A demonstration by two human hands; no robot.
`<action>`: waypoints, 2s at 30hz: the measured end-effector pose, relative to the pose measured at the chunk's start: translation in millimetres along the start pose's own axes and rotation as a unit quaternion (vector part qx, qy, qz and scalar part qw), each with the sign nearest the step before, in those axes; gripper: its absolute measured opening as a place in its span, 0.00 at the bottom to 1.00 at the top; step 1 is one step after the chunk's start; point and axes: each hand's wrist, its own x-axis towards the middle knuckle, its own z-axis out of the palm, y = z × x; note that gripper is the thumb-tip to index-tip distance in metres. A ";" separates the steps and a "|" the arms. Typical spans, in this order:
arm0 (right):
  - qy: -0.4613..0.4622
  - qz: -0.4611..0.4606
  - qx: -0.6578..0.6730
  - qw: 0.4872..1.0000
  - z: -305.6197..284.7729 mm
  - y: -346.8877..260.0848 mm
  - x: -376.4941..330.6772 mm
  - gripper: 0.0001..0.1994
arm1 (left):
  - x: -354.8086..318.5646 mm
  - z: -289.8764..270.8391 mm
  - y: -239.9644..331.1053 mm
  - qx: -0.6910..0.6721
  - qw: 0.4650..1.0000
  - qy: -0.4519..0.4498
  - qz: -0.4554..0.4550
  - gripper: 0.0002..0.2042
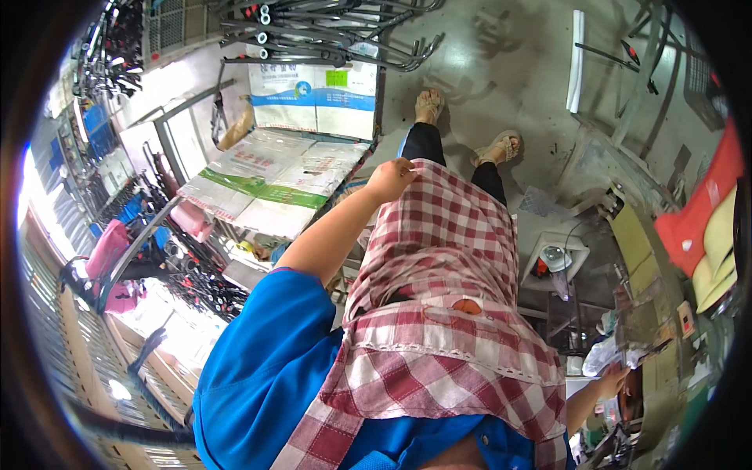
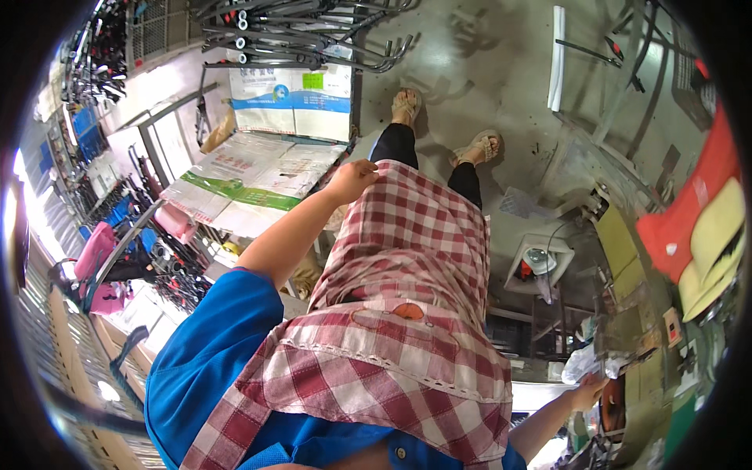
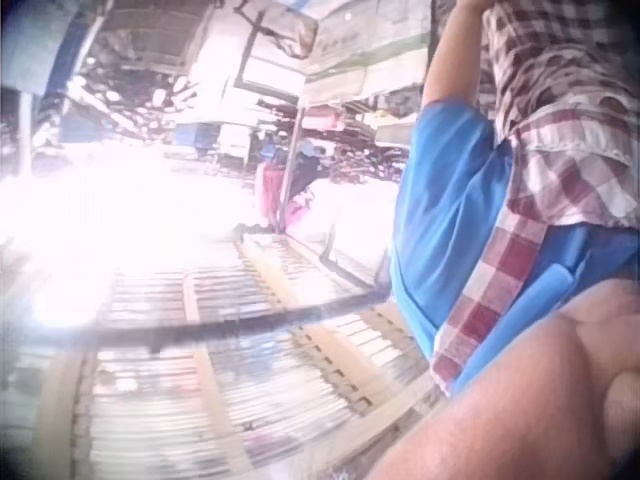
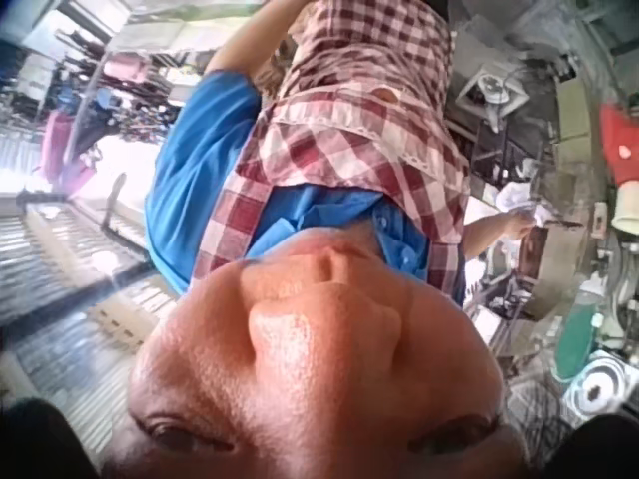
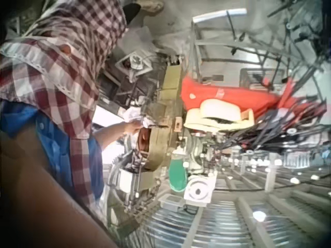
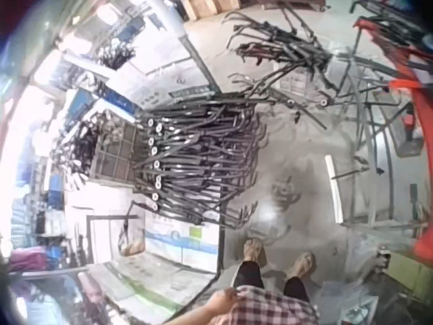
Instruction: The person repeatedly picks up metal frame components and small black parts, inserts them into a machine, and then removes the assembled frames. The person handles the frames one at a time, placing them into a nearby basket after processing.
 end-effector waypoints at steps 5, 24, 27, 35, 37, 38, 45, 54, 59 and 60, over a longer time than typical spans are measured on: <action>-0.308 -0.194 -0.635 0.682 -29.6 45.5 50.0 0.21 | 111.6 -20.8 -75.7 -0.031 0.994 0.037 -0.095 0.20; -0.607 -0.013 -0.371 0.702 280.2 -141.4 -491.8 0.09 | 482.4 -156.7 -211.7 -0.487 0.692 0.315 -0.430 0.60; -0.656 -0.014 -0.359 0.663 304.2 -129.0 -516.0 0.09 | 482.3 -161.1 -179.2 -0.486 0.661 0.371 -0.435 0.60; -0.692 -0.045 -0.326 0.642 317.6 -112.9 -522.7 0.11 | 457.2 -146.3 -181.5 -0.494 0.666 0.348 -0.436 0.50; -0.699 -0.039 -0.343 0.626 317.3 -102.7 -517.0 0.11 | 455.1 -134.3 -209.4 -0.506 0.726 0.280 -0.373 0.43; -0.720 -0.055 -0.334 0.606 321.3 -98.3 -516.3 0.11 | 466.7 -119.2 -239.1 -0.511 0.737 0.250 -0.365 0.41; -0.773 -0.124 -0.263 0.563 344.5 -80.1 -528.5 0.11 | 477.7 -75.2 -219.4 -0.396 0.824 0.334 -0.230 0.27; -0.732 -0.113 -0.299 0.602 342.3 -49.4 -478.1 0.11 | 492.2 -137.8 -119.0 -0.605 0.678 0.290 -0.300 0.21; -0.689 -0.496 -0.163 0.502 434.5 -105.9 -568.6 0.11 | 404.5 -146.5 -73.0 -0.725 0.565 0.345 -0.192 0.17; -0.629 -0.566 -0.150 0.511 449.2 -125.8 -593.8 0.13 | 381.1 -142.2 -71.1 -0.715 0.581 0.341 -0.185 0.17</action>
